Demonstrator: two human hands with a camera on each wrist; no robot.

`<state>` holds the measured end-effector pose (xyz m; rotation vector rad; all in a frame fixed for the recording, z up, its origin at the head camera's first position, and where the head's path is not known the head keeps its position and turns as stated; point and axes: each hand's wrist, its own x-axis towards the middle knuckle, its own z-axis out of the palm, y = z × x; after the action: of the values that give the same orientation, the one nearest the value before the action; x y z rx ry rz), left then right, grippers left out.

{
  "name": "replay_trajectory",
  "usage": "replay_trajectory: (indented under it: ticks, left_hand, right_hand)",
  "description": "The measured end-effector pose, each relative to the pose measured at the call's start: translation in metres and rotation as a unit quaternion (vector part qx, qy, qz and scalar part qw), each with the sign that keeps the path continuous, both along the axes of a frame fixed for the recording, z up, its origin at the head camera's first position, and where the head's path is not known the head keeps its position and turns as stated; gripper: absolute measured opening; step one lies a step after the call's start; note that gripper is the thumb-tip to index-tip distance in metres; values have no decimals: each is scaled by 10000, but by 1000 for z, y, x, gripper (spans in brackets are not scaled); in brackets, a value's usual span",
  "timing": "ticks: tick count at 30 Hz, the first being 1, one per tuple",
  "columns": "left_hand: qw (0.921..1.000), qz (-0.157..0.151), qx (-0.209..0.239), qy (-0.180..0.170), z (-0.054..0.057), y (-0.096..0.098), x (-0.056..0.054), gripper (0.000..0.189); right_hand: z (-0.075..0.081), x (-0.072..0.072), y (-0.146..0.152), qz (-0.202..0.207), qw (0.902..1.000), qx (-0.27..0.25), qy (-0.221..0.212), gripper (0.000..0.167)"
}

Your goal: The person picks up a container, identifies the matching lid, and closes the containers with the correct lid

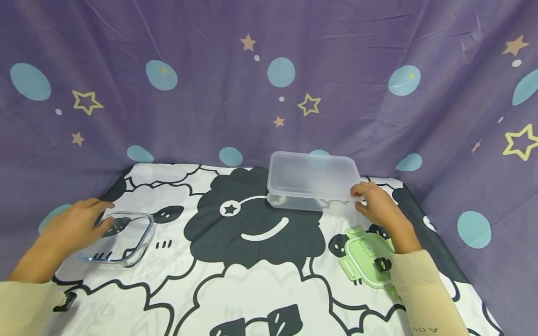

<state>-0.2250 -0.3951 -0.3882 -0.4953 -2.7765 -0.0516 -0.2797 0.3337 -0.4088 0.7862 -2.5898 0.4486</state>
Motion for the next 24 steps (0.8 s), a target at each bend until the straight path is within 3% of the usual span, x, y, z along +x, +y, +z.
replay_trajectory:
  ticks: [7, 12, 24]
  left_hand:
    - [9987, 337, 152, -338, -1, -8, 3, 44]
    - [9975, 305, 335, -550, -5, -12, 2, 43]
    - [9993, -2, 370, -106, -14, -13, 0, 41]
  right_hand:
    - [-1, 2, 0, 52, 9999, -52, 84, 34]
    - [0, 2, 0, 98, 9998, -61, 148, 34]
    - [2, 2, 0, 85, 9999, -69, 94, 33]
